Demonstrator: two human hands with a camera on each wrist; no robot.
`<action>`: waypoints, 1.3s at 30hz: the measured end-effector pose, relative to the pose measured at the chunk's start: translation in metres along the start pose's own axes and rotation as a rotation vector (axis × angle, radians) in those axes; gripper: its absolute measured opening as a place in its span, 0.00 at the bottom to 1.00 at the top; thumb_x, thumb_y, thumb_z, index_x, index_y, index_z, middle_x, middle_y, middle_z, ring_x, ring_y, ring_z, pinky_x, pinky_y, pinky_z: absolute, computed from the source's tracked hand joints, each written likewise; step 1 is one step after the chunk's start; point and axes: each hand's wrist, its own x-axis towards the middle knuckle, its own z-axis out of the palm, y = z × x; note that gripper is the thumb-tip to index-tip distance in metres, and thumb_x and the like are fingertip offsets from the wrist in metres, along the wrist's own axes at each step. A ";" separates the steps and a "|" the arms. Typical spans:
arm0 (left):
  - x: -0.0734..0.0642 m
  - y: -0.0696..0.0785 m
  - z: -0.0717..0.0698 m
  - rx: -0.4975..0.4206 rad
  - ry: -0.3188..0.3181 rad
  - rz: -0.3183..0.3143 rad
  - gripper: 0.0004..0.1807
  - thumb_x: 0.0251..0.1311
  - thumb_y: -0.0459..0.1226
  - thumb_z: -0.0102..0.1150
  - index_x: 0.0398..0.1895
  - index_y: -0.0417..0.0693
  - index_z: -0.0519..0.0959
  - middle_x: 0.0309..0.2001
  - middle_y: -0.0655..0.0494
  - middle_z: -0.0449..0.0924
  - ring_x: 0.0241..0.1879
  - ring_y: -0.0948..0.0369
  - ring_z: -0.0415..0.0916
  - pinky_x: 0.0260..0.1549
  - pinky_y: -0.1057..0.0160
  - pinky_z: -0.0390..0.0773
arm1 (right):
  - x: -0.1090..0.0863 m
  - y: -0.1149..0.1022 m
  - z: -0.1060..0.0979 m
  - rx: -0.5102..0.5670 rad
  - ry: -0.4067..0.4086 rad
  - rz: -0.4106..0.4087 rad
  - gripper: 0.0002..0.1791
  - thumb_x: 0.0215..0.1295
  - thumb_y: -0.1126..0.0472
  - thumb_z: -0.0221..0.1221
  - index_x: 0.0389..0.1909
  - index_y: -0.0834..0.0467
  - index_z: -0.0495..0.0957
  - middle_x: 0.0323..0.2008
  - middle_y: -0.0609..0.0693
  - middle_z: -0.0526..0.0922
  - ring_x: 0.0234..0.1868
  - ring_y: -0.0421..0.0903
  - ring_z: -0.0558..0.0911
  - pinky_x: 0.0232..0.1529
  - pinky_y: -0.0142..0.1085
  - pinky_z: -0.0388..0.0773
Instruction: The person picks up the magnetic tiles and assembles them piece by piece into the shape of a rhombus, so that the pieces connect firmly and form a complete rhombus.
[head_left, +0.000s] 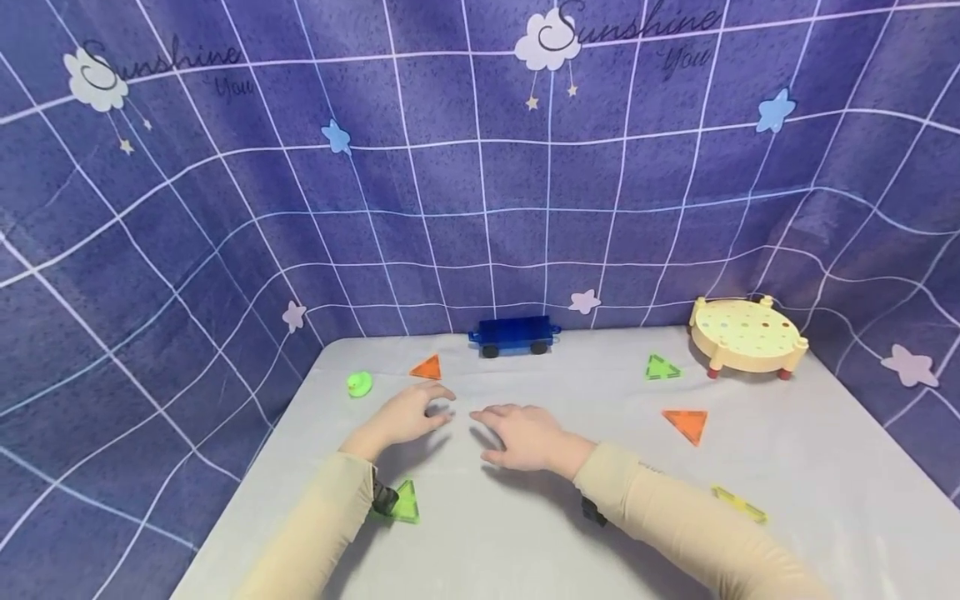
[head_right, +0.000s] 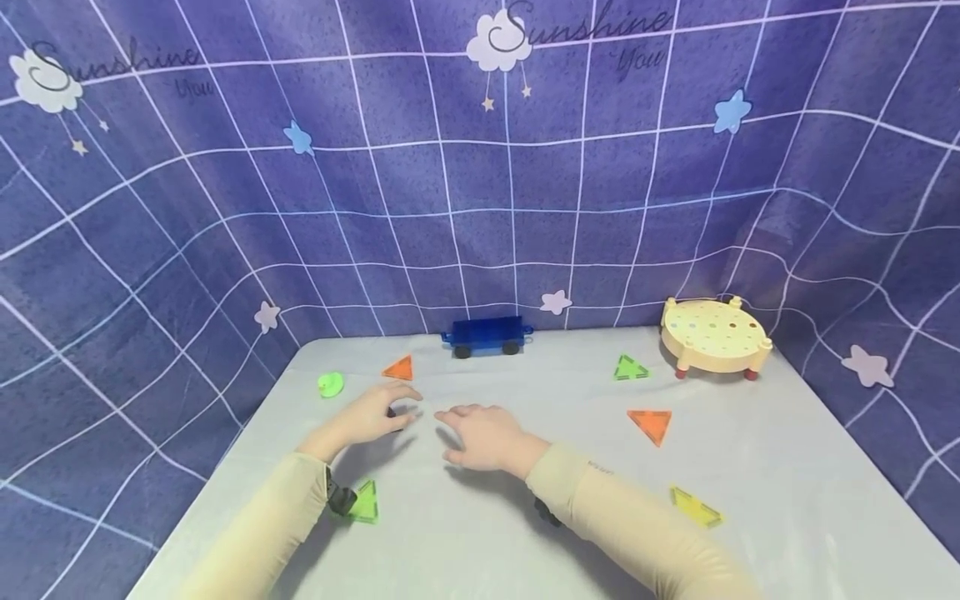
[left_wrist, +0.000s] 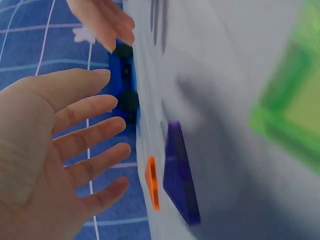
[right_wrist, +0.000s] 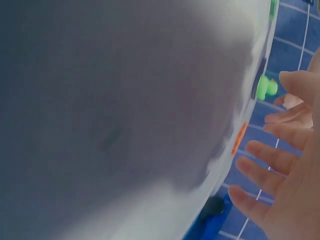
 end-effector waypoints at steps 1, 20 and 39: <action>-0.001 -0.002 -0.001 -0.001 -0.001 -0.006 0.19 0.65 0.39 0.66 0.57 0.40 0.81 0.60 0.42 0.79 0.65 0.42 0.71 0.67 0.42 0.65 | 0.000 -0.002 0.000 -0.001 -0.002 -0.007 0.39 0.66 0.37 0.61 0.75 0.48 0.67 0.68 0.50 0.75 0.63 0.52 0.78 0.55 0.51 0.79; -0.029 -0.056 0.004 0.011 -0.005 -0.138 0.34 0.57 0.45 0.74 0.63 0.35 0.77 0.61 0.35 0.76 0.63 0.38 0.71 0.66 0.39 0.64 | 0.011 -0.042 0.014 0.067 -0.113 -0.395 0.41 0.70 0.39 0.60 0.79 0.49 0.61 0.75 0.56 0.64 0.74 0.50 0.64 0.72 0.40 0.61; -0.034 -0.052 0.016 -0.036 0.060 -0.101 0.27 0.55 0.35 0.75 0.58 0.38 0.81 0.52 0.42 0.80 0.47 0.46 0.80 0.50 0.46 0.79 | 0.014 -0.061 0.022 -0.088 -0.172 -0.646 0.32 0.76 0.49 0.57 0.78 0.43 0.63 0.77 0.47 0.61 0.75 0.47 0.64 0.71 0.35 0.62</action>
